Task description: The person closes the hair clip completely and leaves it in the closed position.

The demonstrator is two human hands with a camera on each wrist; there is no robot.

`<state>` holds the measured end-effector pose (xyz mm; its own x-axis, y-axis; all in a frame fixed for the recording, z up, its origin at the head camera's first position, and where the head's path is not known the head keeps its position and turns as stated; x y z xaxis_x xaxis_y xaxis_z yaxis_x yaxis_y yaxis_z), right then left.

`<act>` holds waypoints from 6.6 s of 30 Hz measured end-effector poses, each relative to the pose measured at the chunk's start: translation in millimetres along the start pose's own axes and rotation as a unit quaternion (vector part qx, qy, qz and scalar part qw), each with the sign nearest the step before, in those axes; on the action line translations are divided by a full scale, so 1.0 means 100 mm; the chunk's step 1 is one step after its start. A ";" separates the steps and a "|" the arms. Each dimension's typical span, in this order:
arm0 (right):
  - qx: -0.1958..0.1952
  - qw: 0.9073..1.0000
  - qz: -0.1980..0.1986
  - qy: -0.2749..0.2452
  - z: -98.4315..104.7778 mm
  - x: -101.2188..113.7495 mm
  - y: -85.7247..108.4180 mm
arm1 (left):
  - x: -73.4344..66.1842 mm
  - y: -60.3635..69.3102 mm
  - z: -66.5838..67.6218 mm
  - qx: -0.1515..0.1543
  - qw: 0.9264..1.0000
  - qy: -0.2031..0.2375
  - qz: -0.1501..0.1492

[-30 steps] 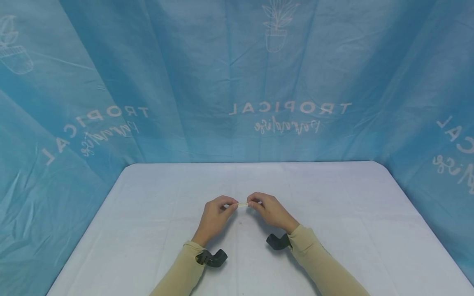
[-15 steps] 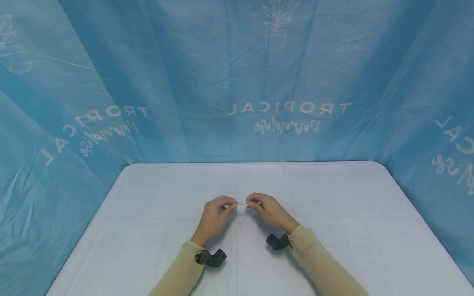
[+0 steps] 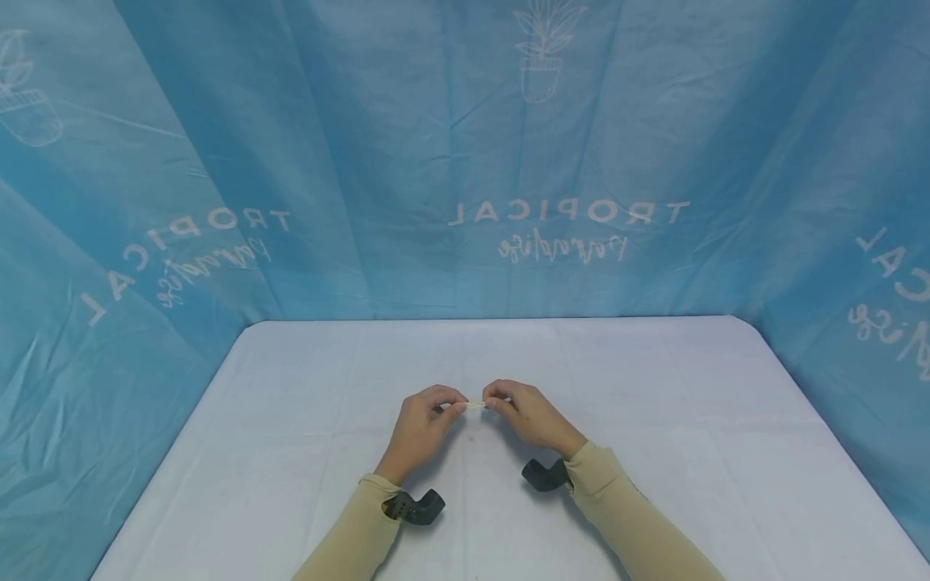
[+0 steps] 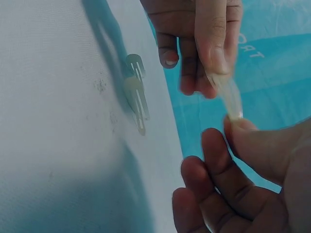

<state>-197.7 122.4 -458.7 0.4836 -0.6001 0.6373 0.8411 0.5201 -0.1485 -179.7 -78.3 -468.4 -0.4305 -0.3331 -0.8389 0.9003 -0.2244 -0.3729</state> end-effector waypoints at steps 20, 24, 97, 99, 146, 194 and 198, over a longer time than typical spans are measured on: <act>-0.030 0.999 -0.022 -0.014 -0.01 -0.04 0.00 | 0.00 0.01 -0.01 -0.020 0.999 0.007 0.025; -0.041 0.998 -0.042 -0.012 -0.01 -0.04 0.00 | 0.01 0.00 -0.02 -0.021 0.999 0.012 0.027; -0.066 0.990 -0.109 -0.058 0.11 -0.18 -0.03 | -0.14 -0.07 -0.26 0.025 0.981 -0.170 -0.093; -0.066 0.991 -0.107 -0.050 0.11 -0.19 -0.03 | -0.14 -0.07 -0.26 0.022 0.979 -0.177 -0.095; -0.057 0.991 -0.096 0.069 0.10 -0.27 -0.04 | -0.20 -0.10 -0.54 0.042 0.959 -0.281 -0.021; -0.037 0.986 -0.103 0.124 0.05 -0.30 -0.05 | -0.13 -0.06 -0.62 0.052 0.952 -0.300 0.005; -0.035 0.986 -0.109 0.123 0.05 -0.31 -0.05 | -0.14 -0.06 -0.60 0.049 0.954 -0.296 -0.001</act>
<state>-217.8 141.4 -474.3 0.3267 -0.8266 0.4582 0.9419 0.3249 -0.0854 -174.6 -17.0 -478.2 -0.4188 -0.7845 -0.4574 0.9019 -0.3007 -0.3101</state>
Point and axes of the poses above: each hand's wrist, its own y-axis away from the middle knuckle, its own z-axis out of the back of the hand, x = y × z, the point moved 2 cm from there along -y, towards the middle knuckle, and after that the axes turned 9 degrees about y, right-handed, at the moved point
